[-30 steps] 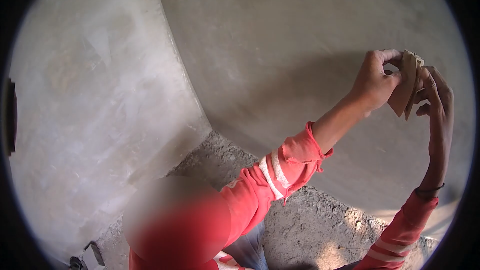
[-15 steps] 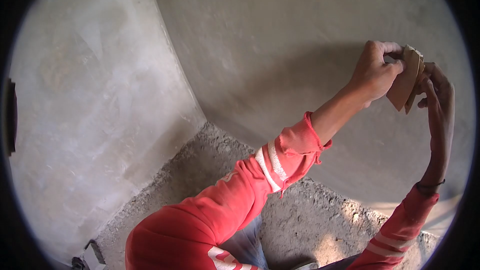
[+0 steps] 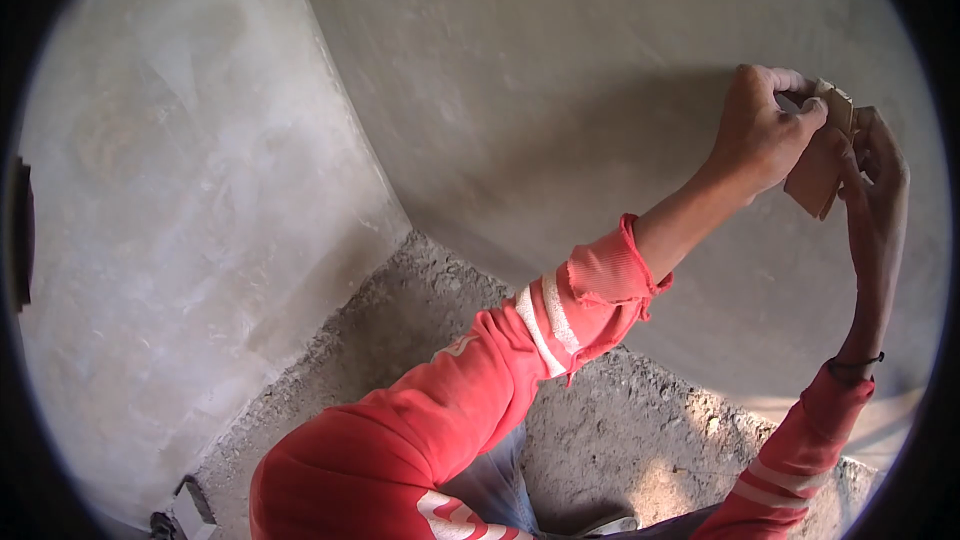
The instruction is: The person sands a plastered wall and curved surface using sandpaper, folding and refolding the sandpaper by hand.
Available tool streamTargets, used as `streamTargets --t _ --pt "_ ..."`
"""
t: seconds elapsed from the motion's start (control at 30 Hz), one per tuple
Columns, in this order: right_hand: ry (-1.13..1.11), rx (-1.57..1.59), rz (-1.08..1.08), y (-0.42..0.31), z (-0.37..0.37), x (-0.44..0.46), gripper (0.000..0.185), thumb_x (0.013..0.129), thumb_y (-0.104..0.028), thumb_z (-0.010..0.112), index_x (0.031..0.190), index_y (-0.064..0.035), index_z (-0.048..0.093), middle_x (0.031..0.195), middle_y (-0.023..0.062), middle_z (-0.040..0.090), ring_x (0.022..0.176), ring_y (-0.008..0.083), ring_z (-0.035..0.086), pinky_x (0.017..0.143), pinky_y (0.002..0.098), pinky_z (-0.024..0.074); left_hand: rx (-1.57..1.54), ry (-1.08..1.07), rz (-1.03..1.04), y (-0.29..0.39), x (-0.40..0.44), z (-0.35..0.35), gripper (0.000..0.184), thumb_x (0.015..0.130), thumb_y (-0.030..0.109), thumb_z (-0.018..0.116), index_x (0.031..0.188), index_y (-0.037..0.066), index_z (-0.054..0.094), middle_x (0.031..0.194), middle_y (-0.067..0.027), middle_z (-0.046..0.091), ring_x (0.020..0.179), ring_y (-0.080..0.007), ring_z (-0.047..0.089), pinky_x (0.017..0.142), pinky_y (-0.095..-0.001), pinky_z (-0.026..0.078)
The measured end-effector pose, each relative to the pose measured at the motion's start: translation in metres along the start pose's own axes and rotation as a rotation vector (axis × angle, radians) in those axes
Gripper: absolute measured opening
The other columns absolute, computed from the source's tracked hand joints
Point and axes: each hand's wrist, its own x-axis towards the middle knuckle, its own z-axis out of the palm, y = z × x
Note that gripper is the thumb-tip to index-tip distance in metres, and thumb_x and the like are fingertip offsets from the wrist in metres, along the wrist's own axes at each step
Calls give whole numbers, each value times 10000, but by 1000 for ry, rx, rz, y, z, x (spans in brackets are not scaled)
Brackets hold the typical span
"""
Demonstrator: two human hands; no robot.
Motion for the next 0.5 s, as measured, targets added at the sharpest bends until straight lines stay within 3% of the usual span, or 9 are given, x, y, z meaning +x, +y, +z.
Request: streamTargets --t 0.27,0.33,0.43,0.5 --pt "122 -88 -15 2 10 -3 282 1043 -295 603 1187 -56 643 903 22 597 807 91 556 734 280 474 58 114 139 -15 2 7 226 890 87 721 873 -138 720 695 -156 691 630 -163 640 579 -338 523" --pt "221 -125 31 -1 16 -8 298 1054 -314 577 1222 -80 649 921 36 610 809 106 565 738 287 479 4 78 85 -8 0 7 230 889 86 727 871 -144 712 709 -171 688 653 -170 654 584 -338 528" --pt "322 -225 -108 10 19 -10 317 1067 -341 549 1243 -101 657 957 61 642 833 140 594 766 299 492 -60 127 110 -15 -1 13 240 884 91 747 876 -141 686 768 -193 683 700 -202 677 622 -354 541" --pt "310 -223 -95 6 23 -10 310 1069 -330 545 1265 -115 654 984 76 661 863 164 615 793 313 503 106 258 269 -24 -3 20 245 881 97 757 884 -133 673 806 -205 676 727 -227 684 656 -366 550"
